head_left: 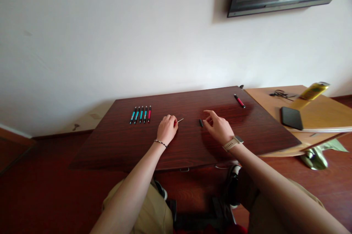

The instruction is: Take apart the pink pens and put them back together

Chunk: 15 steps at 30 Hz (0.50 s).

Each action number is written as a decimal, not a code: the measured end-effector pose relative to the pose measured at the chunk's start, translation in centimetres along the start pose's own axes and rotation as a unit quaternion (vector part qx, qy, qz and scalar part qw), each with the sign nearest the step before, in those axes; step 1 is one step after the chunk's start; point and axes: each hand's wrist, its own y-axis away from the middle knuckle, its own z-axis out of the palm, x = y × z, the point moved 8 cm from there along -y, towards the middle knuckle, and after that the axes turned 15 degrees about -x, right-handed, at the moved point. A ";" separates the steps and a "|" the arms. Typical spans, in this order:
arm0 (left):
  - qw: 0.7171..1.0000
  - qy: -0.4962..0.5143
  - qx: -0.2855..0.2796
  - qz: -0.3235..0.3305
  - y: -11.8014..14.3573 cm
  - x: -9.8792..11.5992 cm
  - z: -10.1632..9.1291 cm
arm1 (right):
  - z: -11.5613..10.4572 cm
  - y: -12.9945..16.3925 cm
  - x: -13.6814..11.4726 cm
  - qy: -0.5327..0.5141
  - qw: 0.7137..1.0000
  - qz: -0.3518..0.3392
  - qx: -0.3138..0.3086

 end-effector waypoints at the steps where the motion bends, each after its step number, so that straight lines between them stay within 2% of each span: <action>1: 1.000 0.003 0.002 0.004 0.1 0.1 0.0 | 0.0 0.0 -0.1 -0.001 1.000 -0.002 0.001; 10: 0.995 0.094 0.011 0.033 0.9 1.6 -1.1 | 0.4 -0.1 -0.8 -0.027 0.999 -0.041 -0.002; 15: 0.990 0.134 0.026 0.040 1.7 2.6 -1.9 | 0.9 0.3 -2.6 -0.090 0.992 -0.088 -0.021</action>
